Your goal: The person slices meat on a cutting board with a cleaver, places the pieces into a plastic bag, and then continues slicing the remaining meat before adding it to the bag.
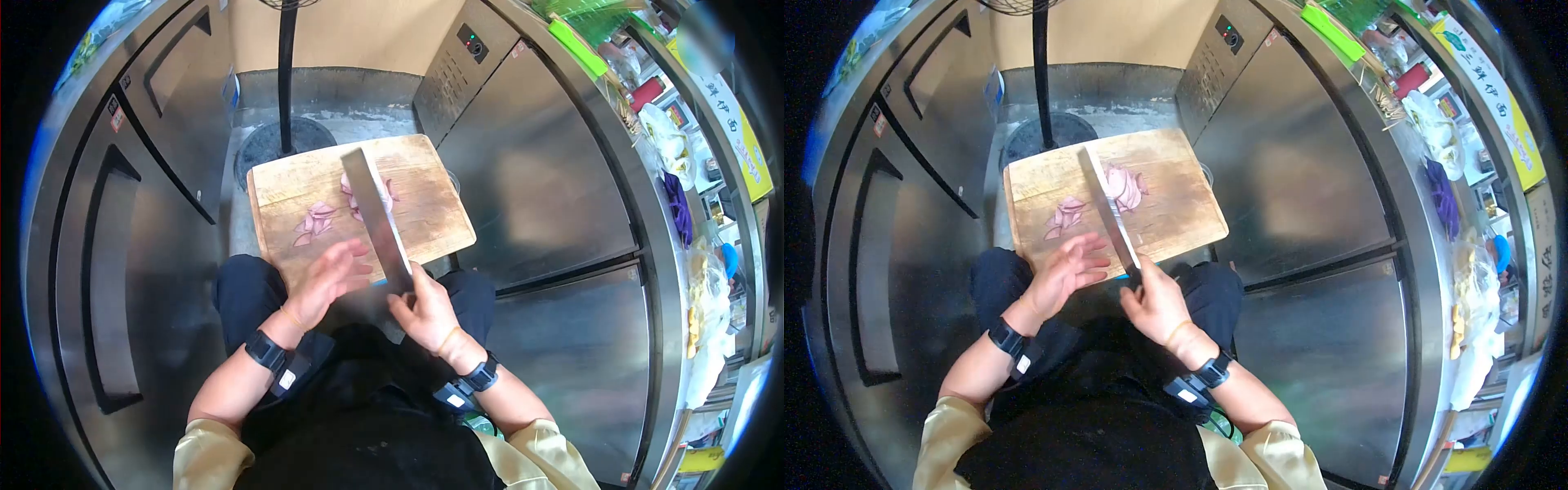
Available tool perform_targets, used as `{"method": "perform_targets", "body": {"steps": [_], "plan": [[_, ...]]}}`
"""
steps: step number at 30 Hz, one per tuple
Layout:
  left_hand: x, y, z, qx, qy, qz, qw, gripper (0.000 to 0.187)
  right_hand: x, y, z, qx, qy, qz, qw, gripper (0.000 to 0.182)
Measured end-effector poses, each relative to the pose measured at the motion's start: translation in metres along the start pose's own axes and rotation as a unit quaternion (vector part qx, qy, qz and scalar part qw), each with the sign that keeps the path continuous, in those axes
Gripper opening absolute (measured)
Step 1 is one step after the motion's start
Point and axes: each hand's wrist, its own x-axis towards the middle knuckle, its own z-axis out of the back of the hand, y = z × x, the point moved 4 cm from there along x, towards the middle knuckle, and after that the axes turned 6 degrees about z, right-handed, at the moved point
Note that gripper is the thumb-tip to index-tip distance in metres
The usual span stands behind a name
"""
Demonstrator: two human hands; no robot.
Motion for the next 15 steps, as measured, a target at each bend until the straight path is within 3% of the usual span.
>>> {"method": "perform_targets", "body": {"steps": [4,5,9,12,15], "plan": [[-0.002,-0.007,-0.002,0.052,-0.005,-0.096,0.994,0.057,0.017,0.037,-0.02,-0.12,0.023,0.101,0.987,0.062],[-0.001,-0.007,0.009,0.078,-0.042,-0.115,0.989,0.054,0.022,0.037,-0.025,-0.106,0.031,0.104,0.988,0.061],[-0.008,-0.034,0.01,-0.011,-0.049,-0.104,0.993,0.045,0.033,0.03,-0.05,-0.101,0.047,0.087,0.99,0.06],[-0.003,-0.039,0.018,0.052,-0.149,-0.112,0.981,0.04,0.046,0.035,-0.068,-0.135,0.04,0.099,0.985,0.058],[0.019,-0.04,0.057,-0.036,-0.193,-0.163,0.967,0.032,0.061,0.049,-0.071,-0.145,0.009,0.182,0.973,0.048]]}}
